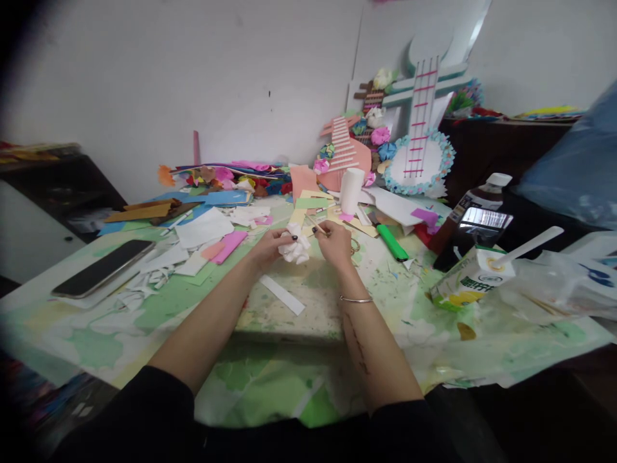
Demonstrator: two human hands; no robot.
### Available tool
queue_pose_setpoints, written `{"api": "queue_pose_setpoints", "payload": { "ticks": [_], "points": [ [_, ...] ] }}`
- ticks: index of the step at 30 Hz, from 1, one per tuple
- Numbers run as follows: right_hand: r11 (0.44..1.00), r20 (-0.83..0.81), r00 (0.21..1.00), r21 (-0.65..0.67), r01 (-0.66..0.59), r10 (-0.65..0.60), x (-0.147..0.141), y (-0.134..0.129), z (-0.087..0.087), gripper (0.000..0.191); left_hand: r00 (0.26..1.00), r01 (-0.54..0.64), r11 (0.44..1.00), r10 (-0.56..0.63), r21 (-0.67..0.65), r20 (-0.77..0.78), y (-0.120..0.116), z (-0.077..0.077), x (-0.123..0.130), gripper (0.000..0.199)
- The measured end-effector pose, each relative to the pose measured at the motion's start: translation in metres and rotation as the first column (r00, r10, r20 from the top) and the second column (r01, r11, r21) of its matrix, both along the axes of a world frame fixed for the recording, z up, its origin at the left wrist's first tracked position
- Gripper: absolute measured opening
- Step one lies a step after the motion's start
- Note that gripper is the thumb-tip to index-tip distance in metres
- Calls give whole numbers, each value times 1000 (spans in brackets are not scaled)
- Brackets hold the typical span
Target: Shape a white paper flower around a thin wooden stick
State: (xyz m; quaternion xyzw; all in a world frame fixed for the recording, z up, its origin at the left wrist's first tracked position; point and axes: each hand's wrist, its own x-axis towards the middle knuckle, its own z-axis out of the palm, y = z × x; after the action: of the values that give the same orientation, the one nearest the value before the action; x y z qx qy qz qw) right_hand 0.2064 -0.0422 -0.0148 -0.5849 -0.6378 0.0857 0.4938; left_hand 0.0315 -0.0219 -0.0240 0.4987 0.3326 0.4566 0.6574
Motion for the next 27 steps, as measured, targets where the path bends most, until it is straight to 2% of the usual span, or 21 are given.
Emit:
{"api": "queue_pose_setpoints", "payload": {
  "ticks": [4, 7, 11, 15, 18, 22, 24, 27],
  "points": [
    [979, 13, 979, -27, -203, 203, -5, -1, -1, 19, 998, 61, 998, -60, 35, -31, 1, -3, -1, 32],
    [957, -51, 958, -50, -285, 282, -9, 1, -4, 21, 994, 95, 993, -89, 76, -69, 2, -4, -1, 32],
    [964, -137, 955, -19, -267, 262, -10, 6, -8, 18, 991, 43, 991, -26, 125, -135, 0, -2, 0, 29],
    [967, -148, 957, -5, -254, 250, -11, 7, -11, 17, 971, -47, 967, 103, 249, -217, -2, 0, -1, 20],
    [974, -60, 972, 21, -225, 225, -13, 3, -10, 18, 939, -100, 944, 194, 313, -285, -1, -1, -1, 22],
    [983, 82, 984, 83, -164, 157, -16, -5, -5, 15, 921, -113, 948, 212, 298, -325, 1, -4, 0, 23],
    [986, 92, 986, 87, -145, 137, -16, -6, -3, 15, 931, -127, 958, 205, 258, -301, 1, -4, 2, 28],
    [991, 71, 991, 67, -117, 112, -16, -6, -2, 15, 954, -162, 954, 217, 254, -209, 0, -4, 3, 48]
  ]
}}
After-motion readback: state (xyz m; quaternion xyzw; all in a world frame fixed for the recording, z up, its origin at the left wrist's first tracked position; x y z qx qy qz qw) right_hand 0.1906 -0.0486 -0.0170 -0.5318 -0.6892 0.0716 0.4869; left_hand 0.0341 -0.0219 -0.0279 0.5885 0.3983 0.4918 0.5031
